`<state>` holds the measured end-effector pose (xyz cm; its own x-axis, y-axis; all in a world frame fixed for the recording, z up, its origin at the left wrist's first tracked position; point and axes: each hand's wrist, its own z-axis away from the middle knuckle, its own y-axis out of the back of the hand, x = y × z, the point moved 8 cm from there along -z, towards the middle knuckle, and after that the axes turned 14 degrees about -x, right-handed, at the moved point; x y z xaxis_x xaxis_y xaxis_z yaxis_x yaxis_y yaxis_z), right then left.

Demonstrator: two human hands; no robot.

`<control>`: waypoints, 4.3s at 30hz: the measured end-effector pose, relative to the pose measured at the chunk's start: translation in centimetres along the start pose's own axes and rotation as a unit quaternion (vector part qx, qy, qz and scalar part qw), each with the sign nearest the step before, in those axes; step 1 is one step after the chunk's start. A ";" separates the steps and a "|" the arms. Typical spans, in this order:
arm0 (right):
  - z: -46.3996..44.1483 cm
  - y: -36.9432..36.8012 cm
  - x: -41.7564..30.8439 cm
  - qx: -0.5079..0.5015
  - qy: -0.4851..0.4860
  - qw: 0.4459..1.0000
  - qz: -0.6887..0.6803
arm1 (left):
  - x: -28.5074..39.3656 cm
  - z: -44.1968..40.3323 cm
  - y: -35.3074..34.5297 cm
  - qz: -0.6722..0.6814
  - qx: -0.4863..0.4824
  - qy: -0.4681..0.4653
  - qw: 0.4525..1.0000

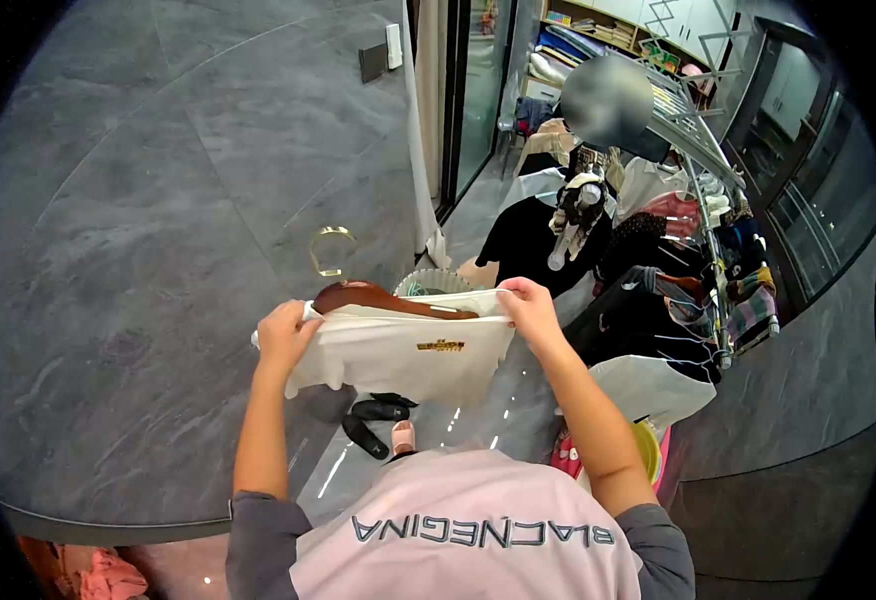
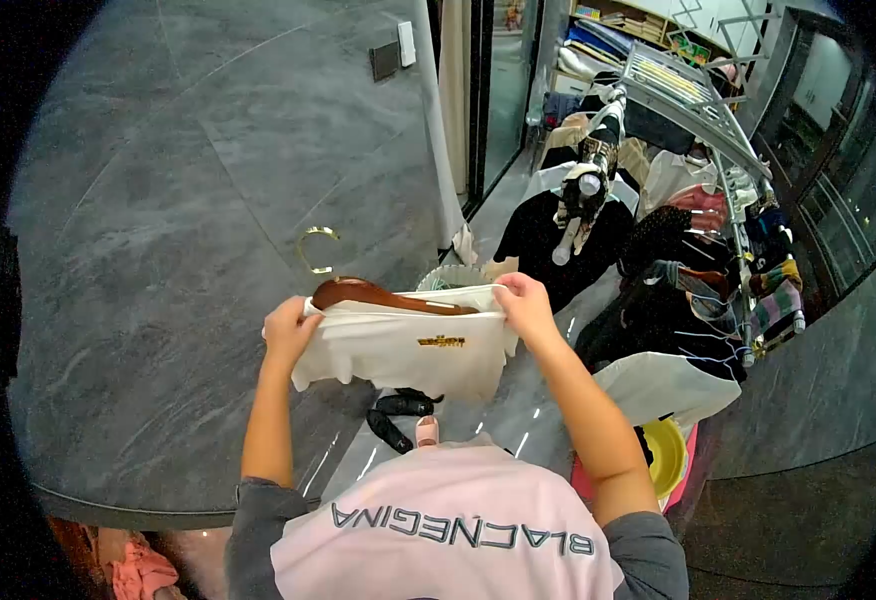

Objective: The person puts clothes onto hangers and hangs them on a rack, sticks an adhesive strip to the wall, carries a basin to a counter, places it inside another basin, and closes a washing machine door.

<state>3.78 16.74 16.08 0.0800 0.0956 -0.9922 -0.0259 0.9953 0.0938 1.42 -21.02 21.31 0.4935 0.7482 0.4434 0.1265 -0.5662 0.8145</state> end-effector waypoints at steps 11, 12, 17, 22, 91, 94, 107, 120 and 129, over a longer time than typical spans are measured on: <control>7.2 -5.3 -10.7 0.048 0.415 0.716 0.560 | 4.0 0.4 -2.9 0.110 -0.017 -0.011 0.994; 6.9 -4.9 -9.0 0.044 0.415 0.715 0.561 | 3.9 0.7 -3.1 0.135 -0.031 -0.008 0.990; 5.5 -3.4 -1.8 0.008 0.230 0.810 0.539 | 4.1 1.1 -4.4 0.215 -0.123 -0.006 0.969; 6.9 -0.9 -2.2 0.132 0.241 0.824 0.495 | -0.6 1.6 -2.7 0.137 -0.096 0.070 0.984; -22.1 -1.8 15.0 0.171 0.015 0.976 -0.135 | -1.6 -22.8 -29.8 0.107 -0.232 -0.122 0.959; -22.2 3.7 13.9 0.222 -0.002 0.966 -0.135 | 3.0 -26.8 -31.9 0.076 -0.245 -0.196 0.947; -20.5 12.5 18.4 0.331 -0.102 0.923 -0.169 | 9.8 -29.3 -41.6 0.095 -0.324 -0.289 0.896; -18.5 11.1 18.7 0.306 0.037 0.927 -0.215 | 8.5 -28.3 -43.1 0.100 -0.277 -0.279 0.914; -8.0 11.3 20.1 0.342 -0.032 0.938 -0.053 | 14.1 -18.3 -39.9 0.080 -0.152 -0.370 0.913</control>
<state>-2.88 29.72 -3.51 0.1064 -0.0251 -0.9940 0.6282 0.7766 0.0477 -12.40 18.49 1.91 0.9452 0.1622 0.2834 -0.1876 -0.4407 0.8779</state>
